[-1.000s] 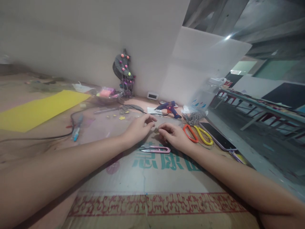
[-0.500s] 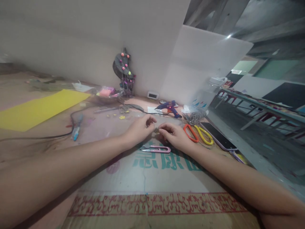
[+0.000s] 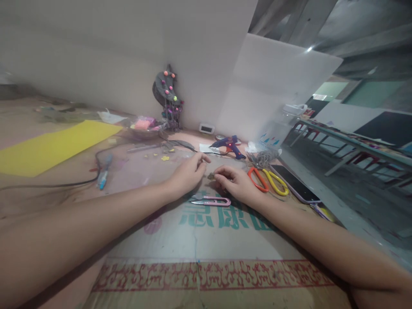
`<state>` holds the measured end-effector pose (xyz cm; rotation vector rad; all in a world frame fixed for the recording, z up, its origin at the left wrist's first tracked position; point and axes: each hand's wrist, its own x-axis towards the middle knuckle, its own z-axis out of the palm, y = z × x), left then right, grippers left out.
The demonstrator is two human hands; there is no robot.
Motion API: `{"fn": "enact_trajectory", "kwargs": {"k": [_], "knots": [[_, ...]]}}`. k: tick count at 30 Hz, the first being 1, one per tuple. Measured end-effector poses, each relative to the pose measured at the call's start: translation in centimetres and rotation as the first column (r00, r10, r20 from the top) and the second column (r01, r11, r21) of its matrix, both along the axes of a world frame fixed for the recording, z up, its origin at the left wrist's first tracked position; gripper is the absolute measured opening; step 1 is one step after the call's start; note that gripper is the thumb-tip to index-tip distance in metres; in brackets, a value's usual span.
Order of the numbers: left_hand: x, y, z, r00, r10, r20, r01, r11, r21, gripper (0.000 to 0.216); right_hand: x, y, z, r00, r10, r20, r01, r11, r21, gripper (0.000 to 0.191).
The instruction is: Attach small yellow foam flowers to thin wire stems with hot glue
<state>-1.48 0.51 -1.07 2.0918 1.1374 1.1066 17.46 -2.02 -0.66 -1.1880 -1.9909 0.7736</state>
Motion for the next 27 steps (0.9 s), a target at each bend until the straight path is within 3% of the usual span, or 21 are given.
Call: {"fn": "enact_trajectory", "kwargs": {"k": [12, 20, 27], "knots": [[0.10, 0.30, -0.14, 0.999, -0.030, 0.014, 0.029, 0.999, 0.032, 0.018, 0.05, -0.05, 0.04, 1.000, 0.019, -0.009, -0.019, 1.000, -0.002, 0.018], [-0.08, 0.02, -0.05, 0.998, -0.061, -0.001, 0.061, 0.997, -0.046, 0.024, 0.09, 0.00, -0.01, 1.000, 0.015, 0.006, -0.015, 1.000, 0.004, 0.017], [0.04, 0.17, -0.01, 1.000, -0.030, -0.009, 0.030, 0.999, 0.033, 0.025, 0.06, -0.10, 0.18, 1.000, 0.018, 0.022, -0.018, 1.000, 0.000, 0.017]]}}
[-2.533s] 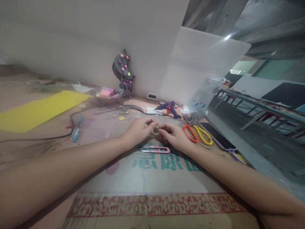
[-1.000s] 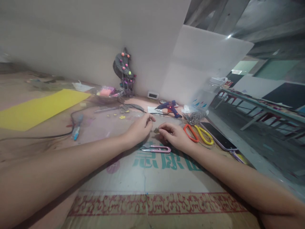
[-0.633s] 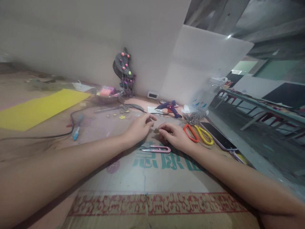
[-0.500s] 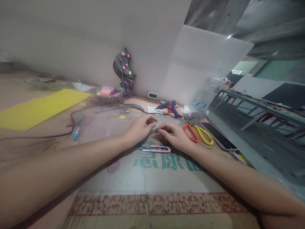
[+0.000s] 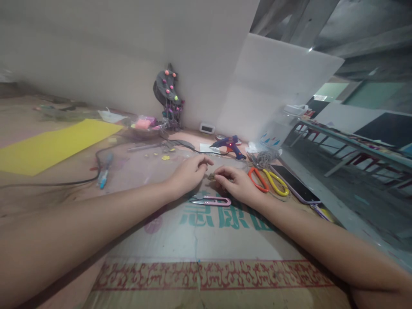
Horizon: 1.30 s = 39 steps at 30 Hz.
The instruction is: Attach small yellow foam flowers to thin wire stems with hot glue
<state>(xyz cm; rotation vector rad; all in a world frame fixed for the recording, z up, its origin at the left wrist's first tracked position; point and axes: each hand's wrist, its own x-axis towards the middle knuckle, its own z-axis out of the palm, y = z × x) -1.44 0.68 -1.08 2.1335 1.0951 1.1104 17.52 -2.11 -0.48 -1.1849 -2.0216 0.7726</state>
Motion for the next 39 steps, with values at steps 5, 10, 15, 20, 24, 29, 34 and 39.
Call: {"fn": "enact_trajectory", "kwargs": {"k": [5, 10, 15, 20, 24, 29, 34, 39], "knots": [[0.1, 0.0, -0.1, 1.000, -0.024, 0.014, 0.024, 1.000, 0.014, 0.023, 0.0, 0.0, 0.0, 1.000, 0.004, 0.015, -0.004, 1.000, 0.023, 0.017], [0.0, -0.4, 0.4, 0.999, -0.052, -0.004, 0.052, 0.998, 0.019, 0.025, 0.1, 0.1, 0.0, 0.999, 0.004, 0.032, -0.006, 0.999, 0.051, 0.016], [0.1, -0.8, 1.0, 0.990, -0.139, 0.004, 0.139, 0.990, 0.001, 0.031, 0.1, 0.2, -0.1, 0.998, -0.027, 0.061, 0.022, 0.996, 0.084, 0.016], [0.2, -0.9, 1.1, 0.995, -0.097, -0.015, 0.097, 0.995, -0.025, 0.024, 0.2, 0.2, 0.0, 0.997, -0.046, 0.064, 0.041, 0.996, 0.084, 0.019], [0.2, -0.9, 1.0, 0.996, -0.077, -0.042, 0.076, 0.997, -0.029, 0.022, 0.1, 0.2, 0.1, 0.998, -0.055, 0.035, 0.053, 0.996, 0.069, 0.019], [0.1, -0.9, 1.1, 0.996, -0.049, -0.071, 0.047, 0.999, -0.023, 0.024, 0.1, 0.2, 0.0, 0.999, -0.043, 0.017, 0.042, 0.998, 0.056, 0.017], [0.1, -0.8, 1.0, 0.995, -0.063, -0.079, 0.063, 0.998, -0.012, 0.026, 0.1, 0.3, -0.1, 0.998, -0.047, 0.033, 0.044, 0.996, 0.081, 0.017], [0.1, -0.6, 0.7, 0.993, -0.052, -0.110, 0.052, 0.999, 0.003, 0.029, 0.3, 0.4, -0.1, 0.996, -0.045, 0.080, 0.034, 0.991, 0.131, 0.017]]}}
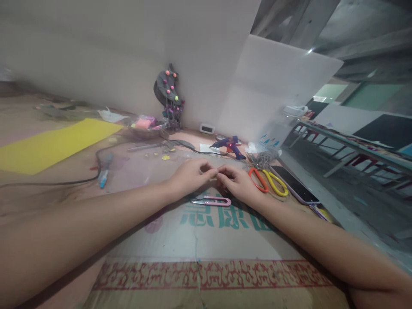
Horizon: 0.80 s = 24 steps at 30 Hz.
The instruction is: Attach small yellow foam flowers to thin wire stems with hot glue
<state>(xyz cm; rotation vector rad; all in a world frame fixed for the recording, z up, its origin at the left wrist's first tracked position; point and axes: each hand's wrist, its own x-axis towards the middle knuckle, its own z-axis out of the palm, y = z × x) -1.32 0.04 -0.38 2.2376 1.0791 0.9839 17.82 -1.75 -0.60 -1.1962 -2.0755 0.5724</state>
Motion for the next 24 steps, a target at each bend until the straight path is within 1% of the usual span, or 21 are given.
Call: {"fn": "enact_trajectory", "kwargs": {"k": [5, 11, 17, 24], "knots": [[-0.03, 0.05, -0.12, 1.000, -0.004, -0.006, 0.004, 1.000, 0.007, 0.029, -0.06, -0.01, -0.04, 1.000, 0.009, -0.024, -0.010, 0.999, -0.033, 0.017], [-0.03, 0.07, -0.11, 1.000, 0.001, -0.022, -0.001, 1.000, 0.014, 0.033, -0.07, 0.08, 0.00, 1.000, 0.012, -0.016, -0.013, 0.999, -0.031, 0.018], [-0.11, 0.06, -0.17, 1.000, -0.007, -0.020, 0.007, 1.000, 0.010, 0.030, -0.08, 0.01, 0.07, 1.000, 0.019, -0.011, -0.019, 1.000, -0.024, 0.018], [0.02, 0.06, -0.12, 1.000, 0.001, -0.007, -0.001, 1.000, 0.010, 0.033, -0.21, 0.08, 0.09, 0.999, -0.005, -0.048, 0.003, 0.999, -0.041, 0.017]]}}
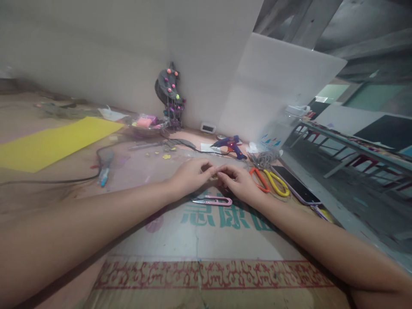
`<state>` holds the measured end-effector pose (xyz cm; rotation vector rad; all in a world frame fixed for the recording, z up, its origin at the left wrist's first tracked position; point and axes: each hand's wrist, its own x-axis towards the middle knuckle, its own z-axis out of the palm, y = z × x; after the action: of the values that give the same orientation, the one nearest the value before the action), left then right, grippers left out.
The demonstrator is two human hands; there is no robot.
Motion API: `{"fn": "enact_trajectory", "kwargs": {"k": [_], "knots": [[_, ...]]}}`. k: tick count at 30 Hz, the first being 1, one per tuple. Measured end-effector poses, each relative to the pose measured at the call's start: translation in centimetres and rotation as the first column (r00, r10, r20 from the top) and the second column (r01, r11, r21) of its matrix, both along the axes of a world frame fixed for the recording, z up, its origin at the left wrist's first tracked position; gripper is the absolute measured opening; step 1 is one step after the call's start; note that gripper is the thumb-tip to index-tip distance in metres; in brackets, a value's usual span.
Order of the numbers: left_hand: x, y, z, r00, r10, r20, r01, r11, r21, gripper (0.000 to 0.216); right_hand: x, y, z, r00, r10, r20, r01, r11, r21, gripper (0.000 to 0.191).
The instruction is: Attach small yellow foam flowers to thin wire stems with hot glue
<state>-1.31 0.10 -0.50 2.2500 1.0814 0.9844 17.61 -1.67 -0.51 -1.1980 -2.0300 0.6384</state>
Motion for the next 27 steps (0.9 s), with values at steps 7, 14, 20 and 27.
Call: {"fn": "enact_trajectory", "kwargs": {"k": [7, 14, 20, 27], "knots": [[0.13, -0.09, 0.05, 1.000, 0.013, 0.007, -0.013, 1.000, -0.007, 0.027, -0.04, -0.14, 0.26, 1.000, -0.010, -0.009, 0.010, 1.000, -0.002, 0.017], [0.00, -0.17, 0.15, 1.000, -0.003, 0.006, 0.003, 1.000, 0.011, 0.030, -0.06, -0.10, 0.22, 1.000, -0.015, 0.000, 0.015, 1.000, 0.001, 0.017], [0.09, -0.16, 0.13, 1.000, 0.005, -0.001, -0.005, 1.000, -0.012, 0.028, -0.12, -0.21, 0.32, 1.000, -0.023, -0.008, 0.022, 1.000, -0.012, 0.017], [0.17, -0.02, -0.09, 1.000, 0.000, 0.009, 0.000, 1.000, -0.030, 0.025, -0.07, -0.20, 0.30, 1.000, -0.012, 0.004, 0.012, 1.000, 0.004, 0.018]]}}
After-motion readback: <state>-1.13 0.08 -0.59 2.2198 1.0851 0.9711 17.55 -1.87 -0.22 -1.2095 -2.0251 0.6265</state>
